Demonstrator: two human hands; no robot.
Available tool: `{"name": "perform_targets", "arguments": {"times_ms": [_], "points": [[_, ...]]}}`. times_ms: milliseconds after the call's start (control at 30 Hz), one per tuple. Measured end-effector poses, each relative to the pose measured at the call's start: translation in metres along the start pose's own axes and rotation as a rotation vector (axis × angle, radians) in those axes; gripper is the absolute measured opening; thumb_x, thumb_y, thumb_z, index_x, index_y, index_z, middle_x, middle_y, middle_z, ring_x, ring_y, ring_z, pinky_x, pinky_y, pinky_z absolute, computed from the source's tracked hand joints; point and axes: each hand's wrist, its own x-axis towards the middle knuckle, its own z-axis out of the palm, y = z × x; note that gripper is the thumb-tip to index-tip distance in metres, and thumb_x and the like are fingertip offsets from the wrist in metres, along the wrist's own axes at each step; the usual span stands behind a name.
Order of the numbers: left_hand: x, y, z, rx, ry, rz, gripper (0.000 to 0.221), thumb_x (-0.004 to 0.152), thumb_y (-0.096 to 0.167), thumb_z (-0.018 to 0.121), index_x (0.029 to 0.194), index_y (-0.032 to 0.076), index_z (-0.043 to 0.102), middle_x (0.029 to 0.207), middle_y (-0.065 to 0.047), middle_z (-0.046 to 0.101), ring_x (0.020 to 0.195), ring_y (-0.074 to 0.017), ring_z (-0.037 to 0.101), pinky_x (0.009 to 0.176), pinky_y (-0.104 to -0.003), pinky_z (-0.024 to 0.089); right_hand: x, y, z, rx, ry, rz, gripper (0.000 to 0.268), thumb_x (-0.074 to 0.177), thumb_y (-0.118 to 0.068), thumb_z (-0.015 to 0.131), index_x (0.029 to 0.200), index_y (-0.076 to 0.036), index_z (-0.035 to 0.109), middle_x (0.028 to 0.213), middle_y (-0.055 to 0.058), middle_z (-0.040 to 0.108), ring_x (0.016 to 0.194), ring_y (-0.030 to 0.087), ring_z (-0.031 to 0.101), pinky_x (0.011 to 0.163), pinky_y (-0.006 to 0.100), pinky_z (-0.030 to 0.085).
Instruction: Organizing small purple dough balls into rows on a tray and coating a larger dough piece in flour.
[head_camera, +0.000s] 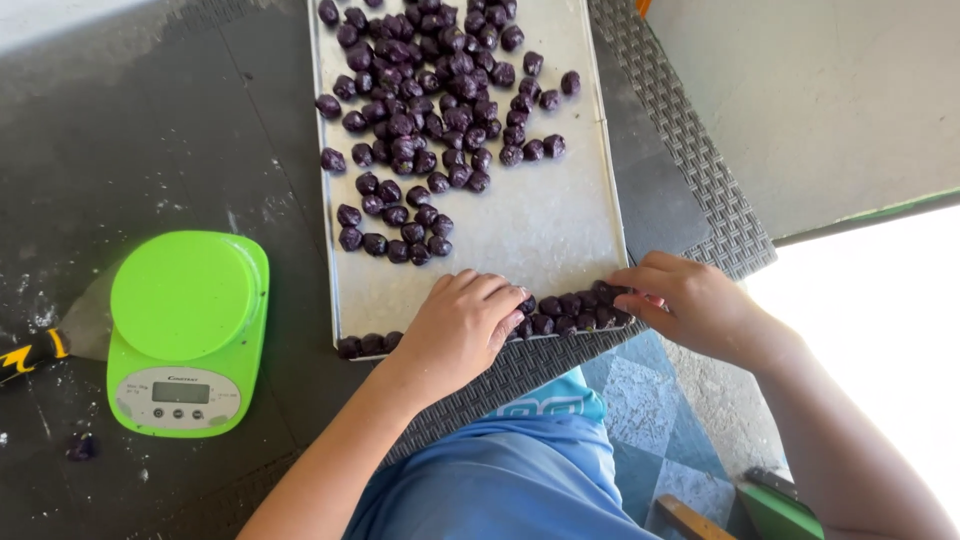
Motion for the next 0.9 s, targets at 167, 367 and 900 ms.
{"name": "perform_targets", "arguments": {"times_ms": [167,367,900], "points": [[0.001,0.002,-0.002,0.008,-0.013,0.009,0.026,0.104,0.017,0.063,0.126,0.006,0.072,0.119,-0.008,0.073,0.104,-0.0291,0.064,0.090,-0.046,0.051,0.001,-0.002,-0.016,0.094,-0.097,0.105,0.039,0.099,-0.033,0.063,0.134,-0.016,0.071,0.107,0.003,0.075,0.085,0.022,0.076,0.075,0.038,0.063],[-0.009,0.010,-0.009,-0.024,0.032,0.002,0.033,0.101,0.009,0.065,0.134,0.004,0.068,0.132,-0.014,0.069,0.116,-0.0317,0.066,0.099,-0.048,0.051,0.008,0.048,0.014,0.127,0.260,0.070,0.035,0.099,-0.026,0.072,0.132,-0.015,0.073,0.099,0.003,0.073,0.084,0.019,0.072,0.074,0.034,0.057],[-0.114,0.032,0.012,0.098,0.764,-0.245,0.030,0.102,0.018,0.066,0.127,0.001,0.066,0.120,-0.014,0.073,0.100,-0.0288,0.070,0.089,-0.044,0.056,0.007,0.080,0.079,-0.145,1.067,0.070,0.013,0.113,-0.002,0.067,0.108,0.001,0.078,0.094,0.011,0.075,0.078,0.024,0.065,0.068,0.034,0.048]]}}
